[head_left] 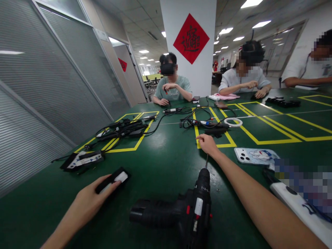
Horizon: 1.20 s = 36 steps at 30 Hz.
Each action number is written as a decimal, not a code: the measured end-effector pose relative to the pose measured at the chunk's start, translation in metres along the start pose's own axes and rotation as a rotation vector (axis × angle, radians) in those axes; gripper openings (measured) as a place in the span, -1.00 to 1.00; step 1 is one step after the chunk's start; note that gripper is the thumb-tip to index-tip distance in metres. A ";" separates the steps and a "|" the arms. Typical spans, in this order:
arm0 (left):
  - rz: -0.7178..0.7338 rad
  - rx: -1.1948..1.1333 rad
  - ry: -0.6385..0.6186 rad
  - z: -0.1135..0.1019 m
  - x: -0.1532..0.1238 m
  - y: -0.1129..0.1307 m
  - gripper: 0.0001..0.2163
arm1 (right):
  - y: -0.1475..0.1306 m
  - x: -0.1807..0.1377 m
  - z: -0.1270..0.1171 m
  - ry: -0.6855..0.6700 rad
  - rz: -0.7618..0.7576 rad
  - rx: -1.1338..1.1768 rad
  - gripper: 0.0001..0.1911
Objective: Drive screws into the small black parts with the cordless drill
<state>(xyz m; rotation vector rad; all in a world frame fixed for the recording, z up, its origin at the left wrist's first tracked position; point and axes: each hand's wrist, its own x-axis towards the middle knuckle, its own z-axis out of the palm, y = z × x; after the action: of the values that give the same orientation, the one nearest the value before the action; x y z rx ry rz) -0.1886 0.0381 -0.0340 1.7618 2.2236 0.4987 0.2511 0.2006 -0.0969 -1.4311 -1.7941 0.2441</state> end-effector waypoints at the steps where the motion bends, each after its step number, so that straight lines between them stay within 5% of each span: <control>1: 0.042 -0.012 -0.028 0.004 0.008 0.016 -0.41 | 0.000 0.000 0.000 0.003 0.005 0.008 -0.67; 11: 0.606 -0.246 -0.305 0.074 0.102 0.168 -0.47 | -0.007 0.004 -0.006 0.004 0.087 0.324 -0.72; 19: 0.797 -0.359 -0.424 0.108 0.114 0.231 -0.68 | -0.025 0.005 0.003 -0.292 0.073 0.527 -0.39; 28: 0.756 -0.466 -0.417 0.132 0.110 0.233 -0.22 | -0.019 0.006 -0.009 -0.289 0.021 0.419 -0.42; 31: 0.713 -0.467 -0.408 0.109 0.090 0.214 -0.22 | -0.017 0.006 -0.008 -0.286 0.033 0.391 -0.40; 33: 0.730 -0.454 -0.451 0.081 0.062 0.199 -0.38 | -0.016 0.006 -0.007 -0.276 0.018 0.378 -0.40; 36: 0.796 -0.326 -0.681 0.040 0.001 0.174 -0.46 | -0.015 0.005 -0.007 -0.282 0.006 0.379 -0.37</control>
<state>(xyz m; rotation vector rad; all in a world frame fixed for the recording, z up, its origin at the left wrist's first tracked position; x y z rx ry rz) -0.0190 0.0788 0.0030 2.1436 0.9025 0.2996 0.2448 0.1975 -0.0813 -1.1734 -1.8403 0.7784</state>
